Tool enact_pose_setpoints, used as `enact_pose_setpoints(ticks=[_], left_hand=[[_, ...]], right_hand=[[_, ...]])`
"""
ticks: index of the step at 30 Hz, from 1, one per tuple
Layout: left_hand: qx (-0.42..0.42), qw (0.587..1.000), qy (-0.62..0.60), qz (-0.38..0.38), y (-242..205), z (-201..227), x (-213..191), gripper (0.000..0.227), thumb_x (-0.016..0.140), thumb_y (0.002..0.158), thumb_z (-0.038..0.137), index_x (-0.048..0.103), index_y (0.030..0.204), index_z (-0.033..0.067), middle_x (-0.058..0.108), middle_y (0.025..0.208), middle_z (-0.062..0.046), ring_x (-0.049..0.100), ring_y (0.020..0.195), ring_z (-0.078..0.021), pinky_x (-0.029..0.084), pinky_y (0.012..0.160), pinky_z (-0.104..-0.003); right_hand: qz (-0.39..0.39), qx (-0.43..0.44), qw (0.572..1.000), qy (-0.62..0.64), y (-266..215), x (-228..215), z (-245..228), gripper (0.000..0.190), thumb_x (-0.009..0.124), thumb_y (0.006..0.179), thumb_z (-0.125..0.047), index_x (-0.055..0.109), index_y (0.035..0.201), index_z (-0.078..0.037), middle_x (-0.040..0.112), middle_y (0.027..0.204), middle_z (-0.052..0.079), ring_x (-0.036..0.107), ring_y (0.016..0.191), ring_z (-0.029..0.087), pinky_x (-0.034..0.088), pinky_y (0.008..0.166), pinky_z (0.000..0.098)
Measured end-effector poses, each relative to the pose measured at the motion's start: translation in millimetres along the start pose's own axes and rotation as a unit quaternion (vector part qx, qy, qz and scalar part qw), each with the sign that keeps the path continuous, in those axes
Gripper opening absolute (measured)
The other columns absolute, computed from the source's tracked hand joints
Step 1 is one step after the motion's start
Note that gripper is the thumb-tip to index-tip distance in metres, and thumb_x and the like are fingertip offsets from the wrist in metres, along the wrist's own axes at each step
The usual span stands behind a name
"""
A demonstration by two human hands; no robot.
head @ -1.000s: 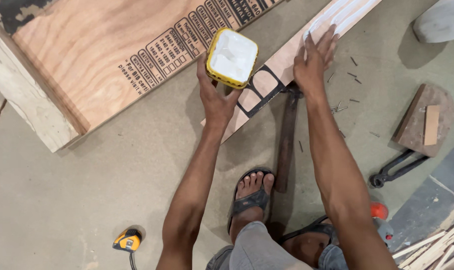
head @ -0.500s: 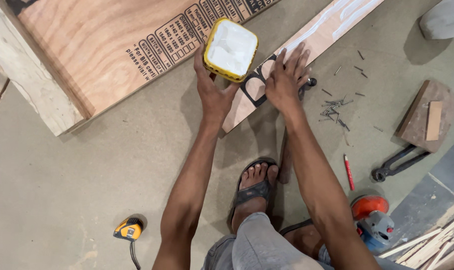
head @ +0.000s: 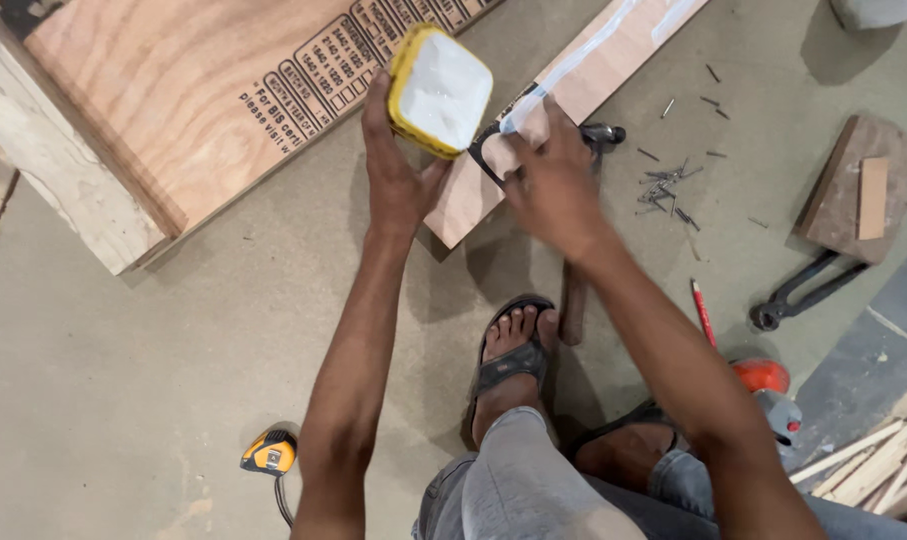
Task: The person hammers nails into a thin wooden strip, applies white adhesive to the strip and a larger plywood board, then joins the pieces and hammers the nails to secure the assembly.
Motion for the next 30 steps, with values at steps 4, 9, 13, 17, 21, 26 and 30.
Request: enact_pose_setpoints(ticks=[4, 9, 13, 17, 21, 26, 30], left_hand=[[0.109, 0.991, 0.031, -0.069, 1.5, 11.8, 4.7, 0.114, 0.099, 0.072, 0.014, 0.024, 0.158, 0.0212, 0.035, 0.165, -0.012, 0.03, 0.156, -0.0373, 0.043, 0.13, -0.047], [0.193, 0.973, 0.036, -0.124, 3.0, 34.0, 21.7, 0.11, 0.097, 0.08, 0.008, 0.023, 0.16, 0.0215, 0.033, 0.167, -0.011, 0.03, 0.159, -0.0373, 0.041, 0.132, -0.049], [0.121, 0.987, 0.002, -0.109, 3.9, 38.3, 33.8, 0.11, 0.095, 0.075, 0.008, 0.024, 0.158, 0.0207, 0.035, 0.166, -0.01, 0.032, 0.158, -0.0367, 0.044, 0.13, -0.048], [0.036, 0.999, -0.002, -0.031, 8.1, 38.2, 57.0, 0.116, 0.098, 0.075, 0.014, 0.019, 0.159, 0.0163, 0.033, 0.163, -0.012, 0.033, 0.154, -0.0359, 0.043, 0.128, -0.05], [-0.065, 0.997, -0.038, -0.003, 15.3, 34.2, 85.8, 0.115, 0.096, 0.083, 0.011, 0.014, 0.163, 0.0161, 0.028, 0.165, -0.015, 0.035, 0.155, -0.0349, 0.047, 0.127, -0.046], [-0.089, 0.995, -0.052, 0.005, 16.0, 30.1, 97.7, 0.113, 0.094, 0.086, 0.01, 0.012, 0.163, 0.0157, 0.026, 0.166, -0.018, 0.034, 0.156, -0.0357, 0.044, 0.128, -0.049], [-0.135, 0.988, -0.08, -0.002, 11.4, 23.7, 93.3, 0.112, 0.093, 0.085, 0.011, 0.013, 0.162, 0.0147, 0.033, 0.163, -0.019, 0.044, 0.15, -0.0356, 0.049, 0.123, -0.048]], right_hand=[[-0.146, 0.058, 0.98, 0.123, 4.3, -35.5, 7.5, 0.076, 0.074, 0.088, -0.046, 0.046, 0.155, -0.02, 0.074, 0.103, 0.017, 0.073, 0.084, 0.032, 0.058, 0.078, 0.0444], [-0.198, -0.03, 0.978, -0.062, 32.5, -35.1, -11.6, 0.095, 0.085, 0.076, -0.054, 0.045, 0.15, -0.01, 0.073, 0.086, 0.02, 0.071, 0.08, 0.039, 0.056, 0.073, 0.0483], [-0.117, -0.033, 0.989, 0.088, 33.9, -49.5, 0.4, 0.09, 0.087, 0.072, -0.045, 0.049, 0.147, -0.013, 0.072, 0.08, 0.018, 0.071, 0.068, 0.031, 0.056, 0.058, 0.0422], [-0.154, 0.127, 0.854, 0.48, 16.8, -47.1, 44.9, 0.07, 0.071, 0.089, -0.016, 0.047, 0.153, -0.006, 0.068, 0.077, 0.013, 0.066, 0.06, 0.017, 0.053, 0.052, 0.0309], [-0.11, 0.174, 0.716, 0.667, 1.4, -26.0, 80.4, 0.056, 0.057, 0.095, -0.004, 0.049, 0.151, 0.0, 0.071, 0.079, 0.011, 0.065, 0.061, 0.015, 0.055, 0.053, 0.0294], [-0.015, 0.165, 0.701, 0.693, -14.5, 22.4, 149.2, 0.056, 0.052, 0.094, 0.003, 0.051, 0.15, 0.004, 0.068, 0.123, 0.018, 0.069, 0.102, 0.028, 0.06, 0.086, 0.041], [0.145, 0.267, 0.763, 0.57, 2.2, 54.2, 219.1, 0.078, 0.047, 0.089, 0.007, 0.034, 0.164, -0.007, 0.03, 0.169, 0.021, 0.036, 0.154, 0.034, 0.036, 0.125, 0.0404]])
Point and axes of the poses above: each hand's wrist, its own y-axis towards the middle knuckle, its own x-axis out of the palm, z = x × y, the point moved 6 cm from there along y, towards the middle knuckle
